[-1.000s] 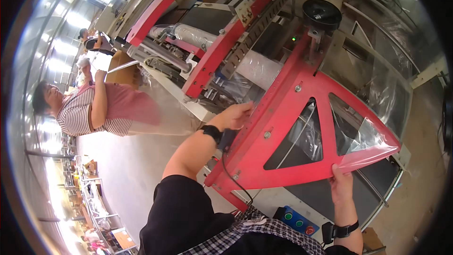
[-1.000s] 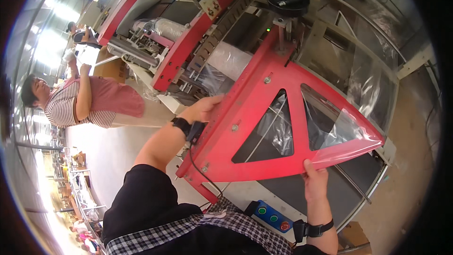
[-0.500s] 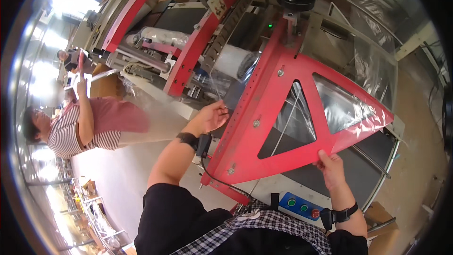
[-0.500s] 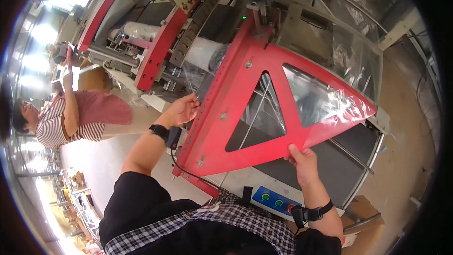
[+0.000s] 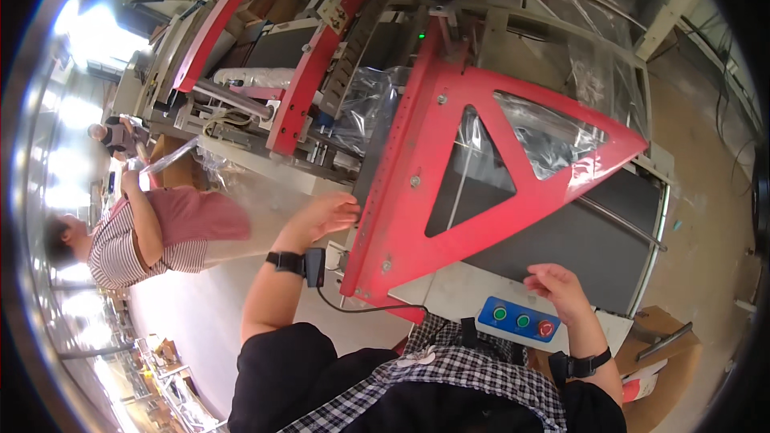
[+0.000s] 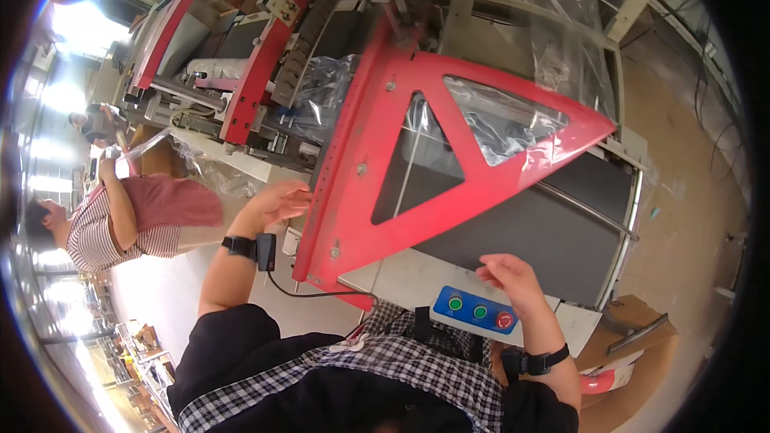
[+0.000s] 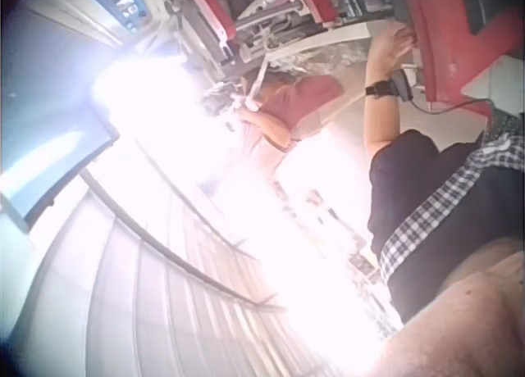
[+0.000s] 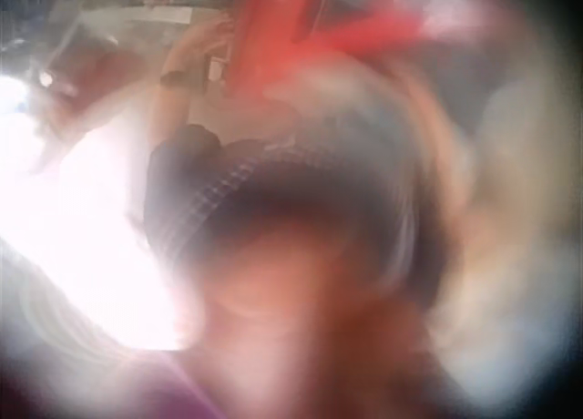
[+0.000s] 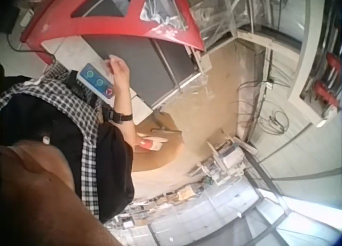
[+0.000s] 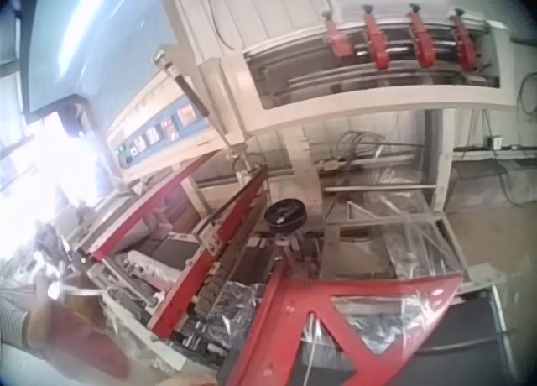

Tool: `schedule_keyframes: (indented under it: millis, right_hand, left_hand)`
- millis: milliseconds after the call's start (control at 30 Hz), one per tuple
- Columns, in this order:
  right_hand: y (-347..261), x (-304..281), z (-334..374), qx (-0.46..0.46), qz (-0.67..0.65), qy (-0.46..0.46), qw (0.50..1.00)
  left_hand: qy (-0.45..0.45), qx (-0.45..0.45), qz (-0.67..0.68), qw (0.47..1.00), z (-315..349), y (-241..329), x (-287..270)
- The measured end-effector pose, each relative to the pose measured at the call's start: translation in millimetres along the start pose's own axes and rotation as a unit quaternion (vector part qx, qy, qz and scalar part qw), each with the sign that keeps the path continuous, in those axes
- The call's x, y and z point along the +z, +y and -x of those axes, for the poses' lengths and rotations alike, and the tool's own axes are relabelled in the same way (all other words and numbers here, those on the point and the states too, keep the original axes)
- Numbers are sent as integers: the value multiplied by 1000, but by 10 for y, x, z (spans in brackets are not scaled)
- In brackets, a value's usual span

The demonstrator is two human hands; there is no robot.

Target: Placing rolled plastic products into a shrink-wrap machine for packaging.

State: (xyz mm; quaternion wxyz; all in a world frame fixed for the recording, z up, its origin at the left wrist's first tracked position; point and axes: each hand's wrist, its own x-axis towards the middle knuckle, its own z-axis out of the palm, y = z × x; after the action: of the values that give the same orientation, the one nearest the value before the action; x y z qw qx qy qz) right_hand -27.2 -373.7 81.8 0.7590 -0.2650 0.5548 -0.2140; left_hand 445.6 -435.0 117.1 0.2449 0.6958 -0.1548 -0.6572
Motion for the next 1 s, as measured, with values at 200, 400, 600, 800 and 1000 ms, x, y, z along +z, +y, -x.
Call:
schedule_keyframes:
  millis: [200,400,600,800,1000]
  right_hand:
    - [538,-624,839,-76,-124,99,984]
    - [1770,-1379,1985,-145,-231,236,933]
    - [3230,-1898,2946,-82,-246,383,887]
    - [5431,-2396,3299,56,-264,517,812]
    - [6012,-2955,2359,178,-132,560,798]
  left_hand:
    - [158,455,-207,852,554,12,753]
    - [-151,517,-361,761,1109,-716,2900]
    - [-448,406,-574,552,1653,-1786,4419]
    - [-528,296,-686,404,1817,-2441,5596]
    - [-346,593,-610,395,1471,-3482,6580]
